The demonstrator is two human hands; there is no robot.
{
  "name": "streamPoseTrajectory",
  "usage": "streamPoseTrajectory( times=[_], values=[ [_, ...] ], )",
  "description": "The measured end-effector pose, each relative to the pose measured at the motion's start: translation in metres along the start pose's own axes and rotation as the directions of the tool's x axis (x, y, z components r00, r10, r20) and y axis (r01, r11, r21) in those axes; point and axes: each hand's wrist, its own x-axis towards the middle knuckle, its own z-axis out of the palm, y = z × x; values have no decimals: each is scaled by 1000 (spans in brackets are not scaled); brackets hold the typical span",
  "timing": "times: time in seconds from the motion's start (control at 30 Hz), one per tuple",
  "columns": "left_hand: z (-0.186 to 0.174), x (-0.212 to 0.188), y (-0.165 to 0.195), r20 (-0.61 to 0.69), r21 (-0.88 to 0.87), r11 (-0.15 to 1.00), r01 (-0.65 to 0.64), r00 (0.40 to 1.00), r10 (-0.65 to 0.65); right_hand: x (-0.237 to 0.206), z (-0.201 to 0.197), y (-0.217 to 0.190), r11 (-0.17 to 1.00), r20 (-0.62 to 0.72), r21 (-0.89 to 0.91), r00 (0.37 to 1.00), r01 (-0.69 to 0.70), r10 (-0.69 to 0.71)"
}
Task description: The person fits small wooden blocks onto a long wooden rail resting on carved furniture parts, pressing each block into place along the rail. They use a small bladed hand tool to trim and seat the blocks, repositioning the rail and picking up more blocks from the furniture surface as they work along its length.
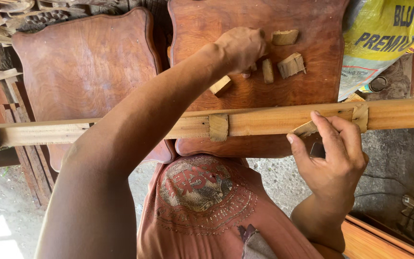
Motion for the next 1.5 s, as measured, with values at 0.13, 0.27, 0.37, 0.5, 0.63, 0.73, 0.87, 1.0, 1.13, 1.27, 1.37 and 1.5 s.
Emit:
streamPoseTrajectory(
  times=[0.13, 0.27, 0.37, 0.5, 0.63, 0.73, 0.87, 1.0, 1.13, 1.27, 1.37, 1.5],
  values=[
    [-19, -27, -18, -257, -77, 940, -332, 918, 303, -1, 2, 3, 1000, -16, -7, 999, 29, -30],
    [-45, -94, -44, -469, -276, 788, -551, 793, 390, 4, 6, 2, 999, -13, -22, 999, 50, -50],
    [-52, -141, -41, -694, 52, 767, -639, 530, 488, 6, 9, -7, 995, -59, 9, 993, 104, -103],
    [-50, -217, -42, -738, -85, 843, -530, 603, 305, 11, 9, -19, 983, -55, -1, 982, 181, -181],
    [-18, -292, -48, -806, -336, 867, -367, 589, -63, 15, 14, -20, 957, -40, -2, 956, 290, -290],
    [18, -332, -49, -818, -501, 841, -201, 426, -386, 9, 18, -19, 961, 25, 59, 962, 269, -271],
    [75, -348, -43, -736, -671, 714, -199, 299, -608, 11, 28, -26, 945, 102, 86, 940, 317, -325],
    [100, -322, -47, -867, -436, 886, 156, 191, -460, 24, 37, -59, 905, 128, 35, 896, 424, -425],
    [99, -292, -57, -843, -402, 884, 240, 281, -459, 33, 41, -109, 877, 167, 30, 862, 480, -478],
    [94, -292, -77, -827, -462, 875, 145, 286, -485, 42, 57, -153, 846, 159, 131, 831, 517, -533],
    [84, -298, -104, -944, -329, 944, 16, 0, -329, 49, 82, -175, 806, 186, 250, 790, 536, -583],
    [71, -292, -130, -931, -361, 932, -38, -42, -363, 68, 129, -201, 774, 241, 355, 749, 524, -617]
  ],
)
